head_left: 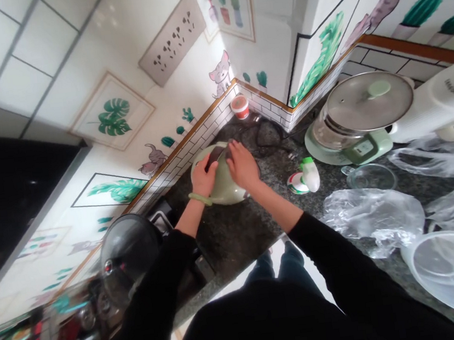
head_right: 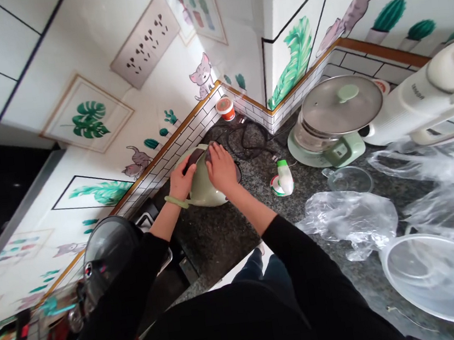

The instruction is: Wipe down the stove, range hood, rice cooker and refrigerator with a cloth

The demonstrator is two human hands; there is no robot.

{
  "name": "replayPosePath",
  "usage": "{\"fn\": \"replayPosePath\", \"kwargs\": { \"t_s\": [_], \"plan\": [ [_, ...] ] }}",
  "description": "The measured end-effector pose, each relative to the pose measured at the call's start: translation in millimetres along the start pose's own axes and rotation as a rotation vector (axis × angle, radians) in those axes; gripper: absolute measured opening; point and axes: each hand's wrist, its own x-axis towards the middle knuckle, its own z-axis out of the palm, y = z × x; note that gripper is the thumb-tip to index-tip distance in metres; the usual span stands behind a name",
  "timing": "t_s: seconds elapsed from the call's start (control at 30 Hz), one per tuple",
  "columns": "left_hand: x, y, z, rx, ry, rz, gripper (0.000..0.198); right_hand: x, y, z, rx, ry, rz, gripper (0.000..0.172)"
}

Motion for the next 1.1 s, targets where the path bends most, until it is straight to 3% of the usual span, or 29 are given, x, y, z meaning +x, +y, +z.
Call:
{"fn": "replayPosePath", "kwargs": {
  "t_s": [0.07,0.17,0.27,0.43,0.57,0.63,0.73,0.83,0.93,1.1],
  "plan": [
    [2,-1,-5.4,0.096,0.004,0.034,0.049,-26,-17,9,-0.048,-0.041,-0.106,0.061],
    [1,-4,-12.5,0.153,0.012,0.039,0.045,-67,-36,16,-0.098,-0.246,-0.325,0.053],
    [-1,-10,-16.3,0.099,0.034,0.065,0.040,-73,-35,8,-0.140,-0.343,-0.446,0.043],
    [-6,-27,-17.4,-0.210,0.006,-0.018,0.046,-39,-37,5,-0.325,-0.185,-0.299,0.044],
    [-8,-37,-14.4,-0.409,-0.043,-0.088,0.054,-38,-55,25,-0.469,-0.257,-0.349,0.043],
    [-8,-40,-12.1,-0.430,-0.041,-0.081,0.056,-46,-56,25,-0.476,-0.339,-0.437,0.041],
    [-7,-41,-8.2,-0.431,-0.038,-0.086,0.058,-53,-44,4,-0.425,-0.407,-0.558,0.039],
    [-7,-42,-4.3,-0.419,-0.034,-0.084,0.058,-48,-34,-17,-0.459,-0.259,-0.455,0.041],
    [-7,-42,-1.8,-0.411,-0.028,-0.071,0.057,-39,-36,-17,-0.538,-0.104,-0.273,0.042],
    [-8,-41,-1.7,-0.394,-0.030,-0.071,0.056,-46,-35,-14,-0.427,-0.169,-0.363,0.053]
  ]
}}
